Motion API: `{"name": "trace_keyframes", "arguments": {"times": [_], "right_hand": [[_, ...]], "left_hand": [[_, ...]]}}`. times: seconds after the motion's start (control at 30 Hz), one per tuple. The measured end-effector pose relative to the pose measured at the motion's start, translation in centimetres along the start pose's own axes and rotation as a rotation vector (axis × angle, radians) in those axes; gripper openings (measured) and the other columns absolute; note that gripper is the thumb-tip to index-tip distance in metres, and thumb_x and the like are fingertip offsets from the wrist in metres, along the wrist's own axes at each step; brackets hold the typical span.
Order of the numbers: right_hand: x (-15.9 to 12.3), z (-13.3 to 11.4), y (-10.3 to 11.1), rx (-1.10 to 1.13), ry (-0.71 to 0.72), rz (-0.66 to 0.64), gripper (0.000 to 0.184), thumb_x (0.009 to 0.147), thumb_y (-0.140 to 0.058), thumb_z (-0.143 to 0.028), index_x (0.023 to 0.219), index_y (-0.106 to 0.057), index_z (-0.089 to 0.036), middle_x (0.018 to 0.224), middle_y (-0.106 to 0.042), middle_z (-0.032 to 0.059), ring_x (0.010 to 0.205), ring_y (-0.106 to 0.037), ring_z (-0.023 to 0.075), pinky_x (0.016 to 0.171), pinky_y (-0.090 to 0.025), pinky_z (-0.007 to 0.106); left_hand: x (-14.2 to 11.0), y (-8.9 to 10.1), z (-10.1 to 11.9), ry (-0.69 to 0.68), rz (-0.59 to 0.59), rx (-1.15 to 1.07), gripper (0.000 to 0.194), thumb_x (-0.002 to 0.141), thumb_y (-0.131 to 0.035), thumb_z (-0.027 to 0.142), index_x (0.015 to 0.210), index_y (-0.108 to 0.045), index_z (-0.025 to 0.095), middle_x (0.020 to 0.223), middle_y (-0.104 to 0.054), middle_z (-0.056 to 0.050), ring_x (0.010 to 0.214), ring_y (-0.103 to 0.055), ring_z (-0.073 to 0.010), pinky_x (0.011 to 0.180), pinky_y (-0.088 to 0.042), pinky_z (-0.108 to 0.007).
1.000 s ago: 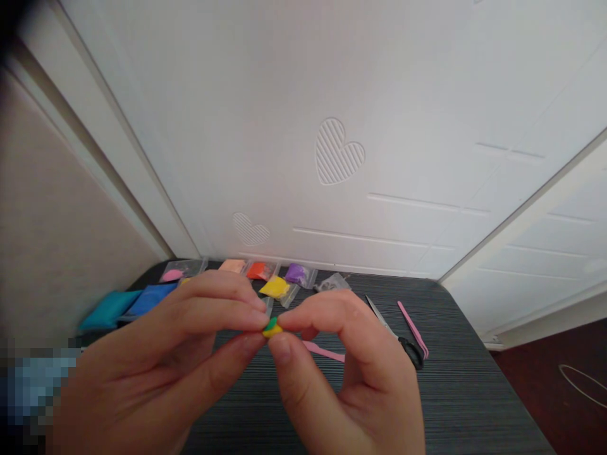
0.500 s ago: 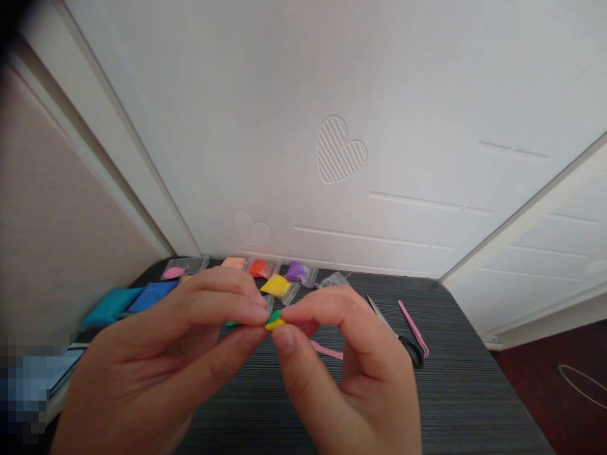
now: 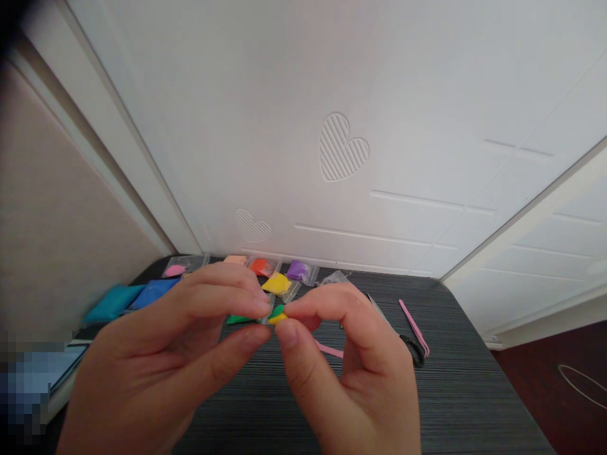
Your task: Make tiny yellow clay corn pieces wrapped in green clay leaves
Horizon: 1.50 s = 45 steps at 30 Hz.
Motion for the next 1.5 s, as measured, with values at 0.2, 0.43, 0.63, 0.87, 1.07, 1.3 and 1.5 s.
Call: {"name": "trace_keyframes", "arguments": {"times": [0.2, 0.43, 0.63, 0.87, 1.07, 1.3, 1.5], "right_hand": [[0.0, 0.1, -0.1, 0.012, -0.006, -0.009, 0.012, 0.073, -0.060, -0.016, 0.079, -0.064, -0.025, 0.074, -0.061, -0.0016, 0.065, -0.055, 0.0118, 0.057, -0.044, 0.024], [0.0, 0.0, 0.7, 0.012, 0.021, 0.037, 0.010, 0.075, -0.058, -0.020, 0.082, -0.064, -0.026, 0.078, -0.061, 0.0008, 0.070, -0.055, 0.0134, 0.060, -0.046, 0.025], [0.2, -0.2, 0.4, 0.041, 0.021, -0.045, 0.011, 0.072, -0.060, -0.016, 0.076, -0.066, -0.025, 0.074, -0.061, -0.0001, 0.070, -0.055, 0.0134, 0.058, -0.045, 0.023], [0.2, 0.1, -0.2, 0.019, -0.016, -0.194, 0.010, 0.072, -0.059, -0.014, 0.072, -0.064, -0.023, 0.068, -0.059, -0.0013, 0.065, -0.055, 0.0120, 0.056, -0.044, 0.023], [0.4, 0.9, -0.5, 0.037, -0.092, -0.286, 0.007, 0.074, -0.058, -0.017, 0.073, -0.062, -0.022, 0.067, -0.057, -0.0018, 0.063, -0.054, 0.0112, 0.055, -0.044, 0.022], [0.4, 1.8, -0.9, 0.041, -0.206, -0.424, 0.007, 0.078, -0.055, -0.021, 0.072, -0.061, -0.022, 0.068, -0.057, -0.0021, 0.065, -0.055, 0.0113, 0.058, -0.045, 0.022], [0.3, 1.2, -0.8, 0.100, -0.111, -0.226, 0.012, 0.081, -0.051, -0.020, 0.083, -0.062, -0.024, 0.072, -0.059, -0.0019, 0.069, -0.056, 0.0110, 0.060, -0.046, 0.020]], "left_hand": [[0.2, 0.0, -0.3, 0.043, -0.005, -0.027, 0.016, 0.070, -0.062, 0.015, 0.080, -0.065, 0.028, 0.084, -0.063, 0.000, 0.083, -0.059, -0.0158, 0.073, -0.051, -0.028], [0.4, -1.2, -2.3, 0.152, -0.111, -0.383, 0.004, 0.072, -0.062, 0.024, 0.074, -0.066, 0.025, 0.073, -0.063, -0.001, 0.073, -0.059, -0.0148, 0.068, -0.050, -0.029], [0.0, -2.9, -3.6, 0.281, -0.270, -0.630, 0.005, 0.071, -0.064, 0.028, 0.071, -0.066, 0.024, 0.072, -0.061, -0.002, 0.070, -0.058, -0.0139, 0.063, -0.049, -0.027], [0.1, -3.8, -4.0, 0.387, -0.324, -0.679, 0.016, 0.065, -0.067, 0.036, 0.063, -0.064, 0.020, 0.067, -0.059, -0.003, 0.065, -0.057, -0.0141, 0.060, -0.050, -0.028], [0.0, -4.3, -4.2, 0.414, -0.372, -0.720, 0.010, 0.065, -0.068, 0.030, 0.064, -0.066, 0.020, 0.066, -0.057, -0.003, 0.064, -0.056, -0.0136, 0.059, -0.049, -0.026], [-0.2, -4.6, -3.9, 0.428, -0.429, -0.782, 0.003, 0.067, -0.067, 0.025, 0.067, -0.067, 0.022, 0.067, -0.058, -0.002, 0.066, -0.056, -0.0136, 0.060, -0.047, -0.027], [-0.8, -5.2, -4.6, 0.550, -0.386, -1.035, 0.007, 0.067, -0.067, 0.028, 0.065, -0.064, 0.022, 0.067, -0.058, 0.000, 0.067, -0.056, -0.0130, 0.062, -0.048, -0.027]]}}
Point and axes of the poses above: each hand's wrist, its own x-axis towards the middle knuckle, its own y-axis out of the back of the hand, z = x × y, the point moved 8 cm from there along x, towards the middle knuckle
